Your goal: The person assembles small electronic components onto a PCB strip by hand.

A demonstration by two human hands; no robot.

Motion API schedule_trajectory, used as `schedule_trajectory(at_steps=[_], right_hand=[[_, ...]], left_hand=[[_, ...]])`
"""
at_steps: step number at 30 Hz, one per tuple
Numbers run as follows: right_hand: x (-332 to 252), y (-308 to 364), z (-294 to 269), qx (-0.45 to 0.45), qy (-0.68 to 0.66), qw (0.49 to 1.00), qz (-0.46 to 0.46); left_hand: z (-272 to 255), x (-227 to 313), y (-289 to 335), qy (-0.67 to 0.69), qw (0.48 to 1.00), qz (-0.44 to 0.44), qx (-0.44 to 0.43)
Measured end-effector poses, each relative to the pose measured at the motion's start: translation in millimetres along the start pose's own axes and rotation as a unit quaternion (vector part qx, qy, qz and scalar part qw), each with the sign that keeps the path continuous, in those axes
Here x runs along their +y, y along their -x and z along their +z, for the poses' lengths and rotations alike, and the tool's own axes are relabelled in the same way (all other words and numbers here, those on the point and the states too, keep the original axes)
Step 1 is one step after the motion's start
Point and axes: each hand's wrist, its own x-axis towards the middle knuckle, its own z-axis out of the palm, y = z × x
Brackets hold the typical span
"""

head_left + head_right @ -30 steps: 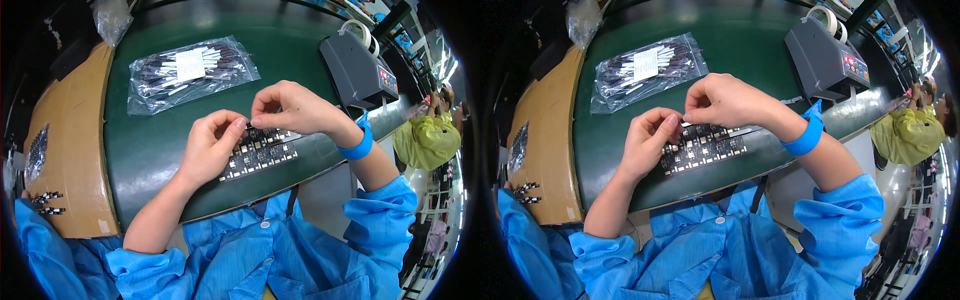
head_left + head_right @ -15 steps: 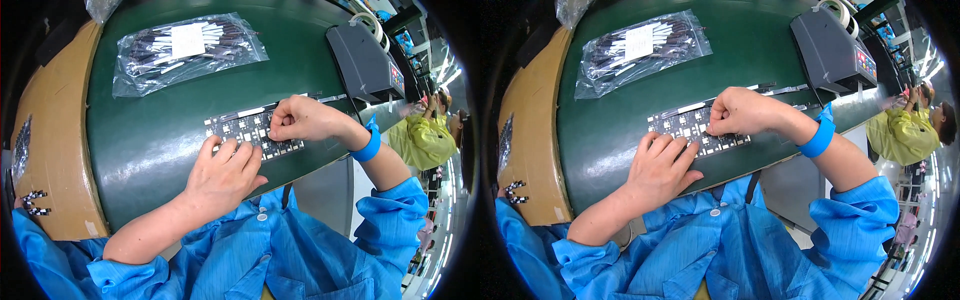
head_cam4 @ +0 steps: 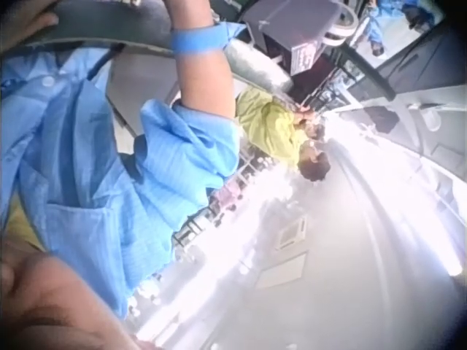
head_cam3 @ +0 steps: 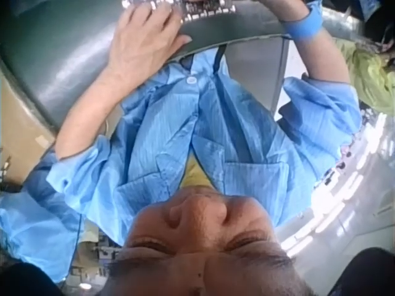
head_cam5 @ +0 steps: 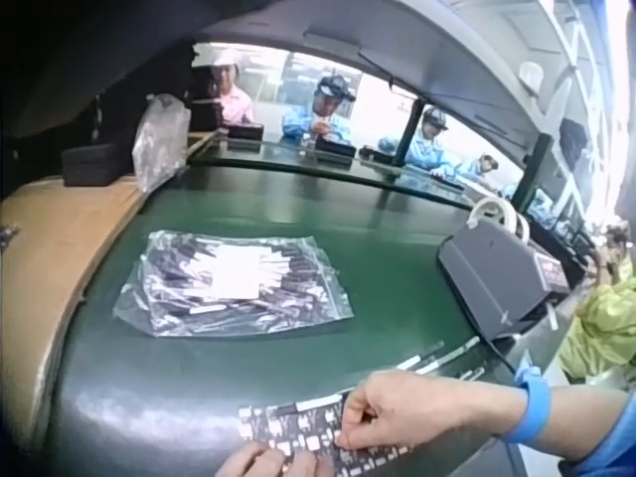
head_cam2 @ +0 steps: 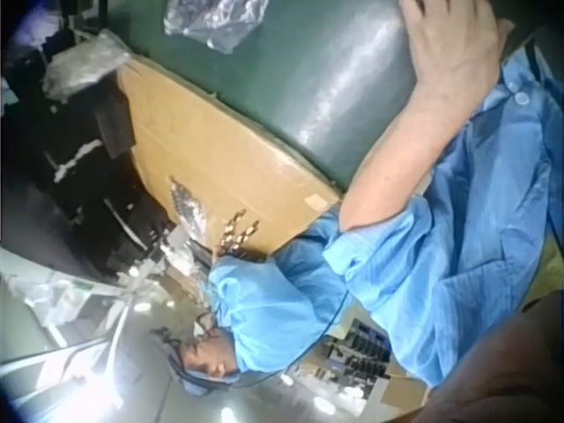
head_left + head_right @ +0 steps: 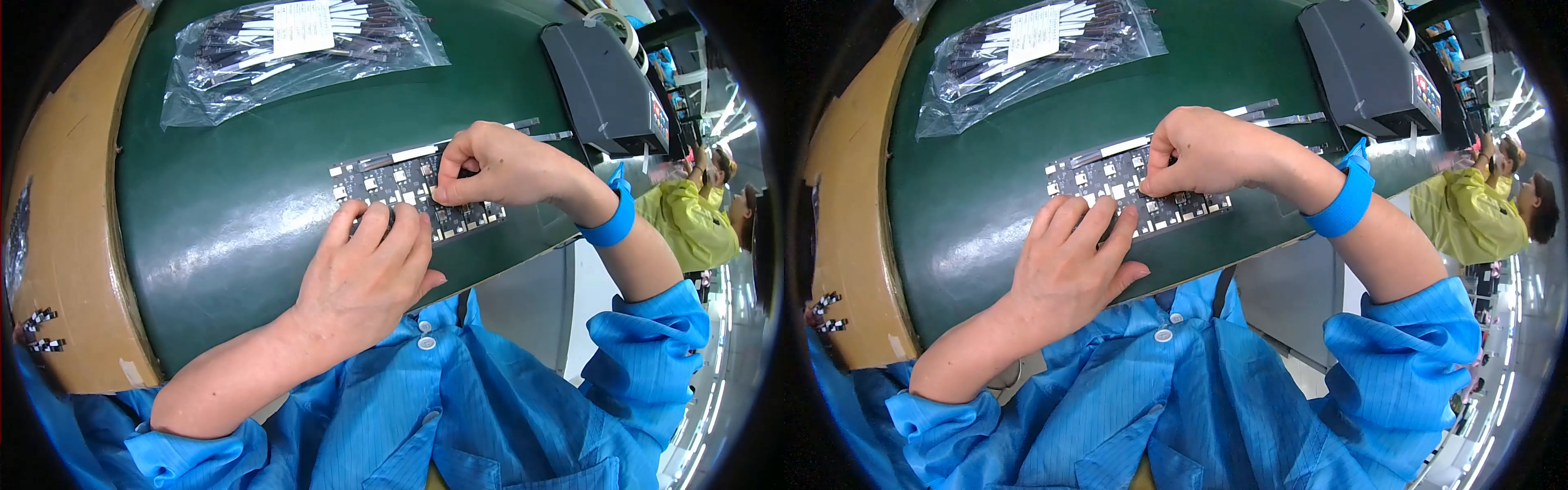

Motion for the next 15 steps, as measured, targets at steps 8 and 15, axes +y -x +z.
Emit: schedule_trajectory(at_steps=[8, 15], right_hand=[[-2.5, -0.9, 2.1, 0.025, 0.006, 0.999, 0.022], [-2.4, -1.0, 7.2, 0.048, 0.037, 0.998, 0.022]], left_hand=[[4.3, -1.3, -0.1, -0.007, 0.999, 0.010, 0.042], [1.3, -1.1, 0.4, -0.004, 1.000, -0.003, 0.001]])
